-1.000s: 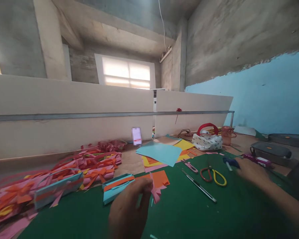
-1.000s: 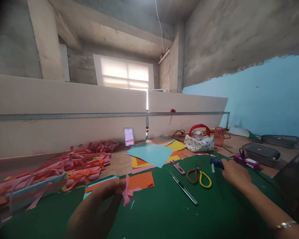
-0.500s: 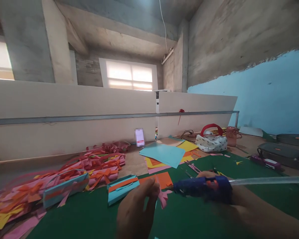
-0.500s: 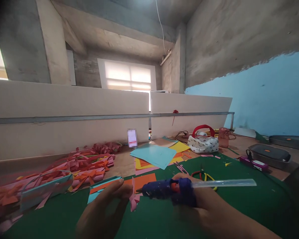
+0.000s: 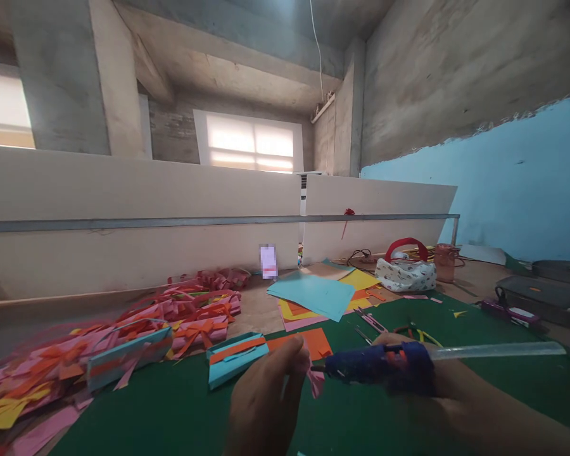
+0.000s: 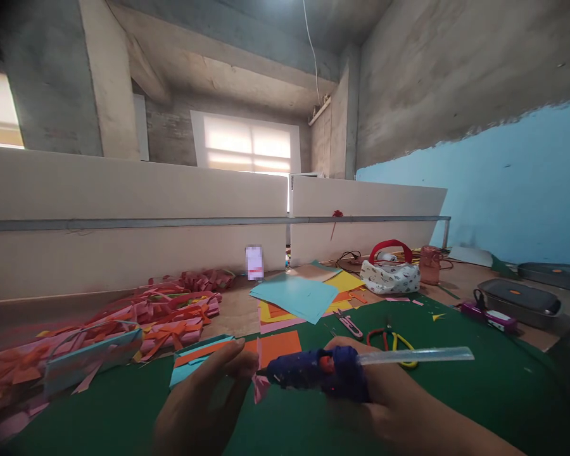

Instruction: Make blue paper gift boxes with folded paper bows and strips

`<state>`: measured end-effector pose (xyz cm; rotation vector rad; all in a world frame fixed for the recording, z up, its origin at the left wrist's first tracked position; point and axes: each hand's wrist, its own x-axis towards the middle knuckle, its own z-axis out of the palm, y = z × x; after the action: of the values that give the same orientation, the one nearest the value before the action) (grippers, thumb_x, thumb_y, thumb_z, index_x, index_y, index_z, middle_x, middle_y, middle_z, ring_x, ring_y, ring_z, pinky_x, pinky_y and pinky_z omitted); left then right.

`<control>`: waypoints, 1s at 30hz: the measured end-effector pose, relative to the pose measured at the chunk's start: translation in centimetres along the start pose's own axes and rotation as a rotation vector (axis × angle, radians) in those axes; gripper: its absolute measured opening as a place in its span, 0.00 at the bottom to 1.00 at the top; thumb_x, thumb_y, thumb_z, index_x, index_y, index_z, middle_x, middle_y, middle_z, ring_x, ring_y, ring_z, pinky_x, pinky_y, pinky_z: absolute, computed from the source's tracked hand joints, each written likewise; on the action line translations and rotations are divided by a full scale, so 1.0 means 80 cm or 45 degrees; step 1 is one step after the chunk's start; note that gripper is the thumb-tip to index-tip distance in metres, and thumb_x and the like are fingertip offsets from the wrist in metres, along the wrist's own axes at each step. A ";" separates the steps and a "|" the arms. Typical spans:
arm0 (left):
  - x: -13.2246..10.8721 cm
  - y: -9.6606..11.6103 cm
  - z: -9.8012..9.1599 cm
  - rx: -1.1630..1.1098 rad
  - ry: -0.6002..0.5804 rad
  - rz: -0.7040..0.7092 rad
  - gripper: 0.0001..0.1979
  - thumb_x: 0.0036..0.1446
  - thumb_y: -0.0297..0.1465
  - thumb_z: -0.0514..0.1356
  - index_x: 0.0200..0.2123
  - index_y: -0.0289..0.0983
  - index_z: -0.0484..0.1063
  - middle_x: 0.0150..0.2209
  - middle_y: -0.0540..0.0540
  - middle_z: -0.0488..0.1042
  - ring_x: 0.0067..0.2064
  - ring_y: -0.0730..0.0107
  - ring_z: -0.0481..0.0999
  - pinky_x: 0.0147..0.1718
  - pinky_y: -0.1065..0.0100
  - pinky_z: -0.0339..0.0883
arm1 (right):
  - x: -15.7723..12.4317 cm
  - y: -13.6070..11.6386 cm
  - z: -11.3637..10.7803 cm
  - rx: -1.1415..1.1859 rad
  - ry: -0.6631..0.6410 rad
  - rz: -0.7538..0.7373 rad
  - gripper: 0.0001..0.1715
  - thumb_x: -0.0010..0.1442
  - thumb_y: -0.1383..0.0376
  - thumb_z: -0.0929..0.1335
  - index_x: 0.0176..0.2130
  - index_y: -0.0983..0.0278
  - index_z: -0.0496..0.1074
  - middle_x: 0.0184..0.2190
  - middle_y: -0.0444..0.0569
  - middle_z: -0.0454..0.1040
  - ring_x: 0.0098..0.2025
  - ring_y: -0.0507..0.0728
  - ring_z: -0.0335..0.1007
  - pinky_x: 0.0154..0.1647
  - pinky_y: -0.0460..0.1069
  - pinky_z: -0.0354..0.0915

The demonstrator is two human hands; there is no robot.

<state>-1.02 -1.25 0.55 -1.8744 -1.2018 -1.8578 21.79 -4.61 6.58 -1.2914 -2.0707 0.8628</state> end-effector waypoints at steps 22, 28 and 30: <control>0.011 -0.005 -0.008 0.286 -0.102 0.357 0.08 0.60 0.28 0.51 0.44 0.42 0.61 0.25 0.55 0.78 0.27 0.77 0.78 0.29 0.78 0.67 | 0.000 0.007 0.004 -0.093 0.133 -0.094 0.08 0.55 0.60 0.66 0.37 0.60 0.69 0.33 0.46 0.70 0.31 0.55 0.64 0.30 0.46 0.63; 0.012 -0.004 -0.007 0.298 -0.130 0.352 0.07 0.60 0.29 0.50 0.43 0.41 0.61 0.26 0.55 0.78 0.28 0.76 0.78 0.29 0.78 0.68 | -0.002 -0.001 0.011 -0.061 0.126 -0.197 0.10 0.54 0.59 0.67 0.36 0.60 0.70 0.31 0.45 0.69 0.30 0.54 0.64 0.29 0.45 0.62; 0.011 -0.006 -0.008 0.287 -0.144 0.339 0.08 0.59 0.28 0.52 0.43 0.41 0.61 0.26 0.55 0.79 0.28 0.76 0.78 0.29 0.78 0.68 | 0.000 -0.001 0.018 -0.072 0.125 -0.222 0.09 0.53 0.60 0.67 0.36 0.60 0.70 0.31 0.45 0.70 0.30 0.54 0.65 0.28 0.45 0.63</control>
<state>-1.93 -1.06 1.33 -1.9248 -1.0815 -1.4339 20.72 -4.93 5.71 -1.1381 -2.1064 0.6555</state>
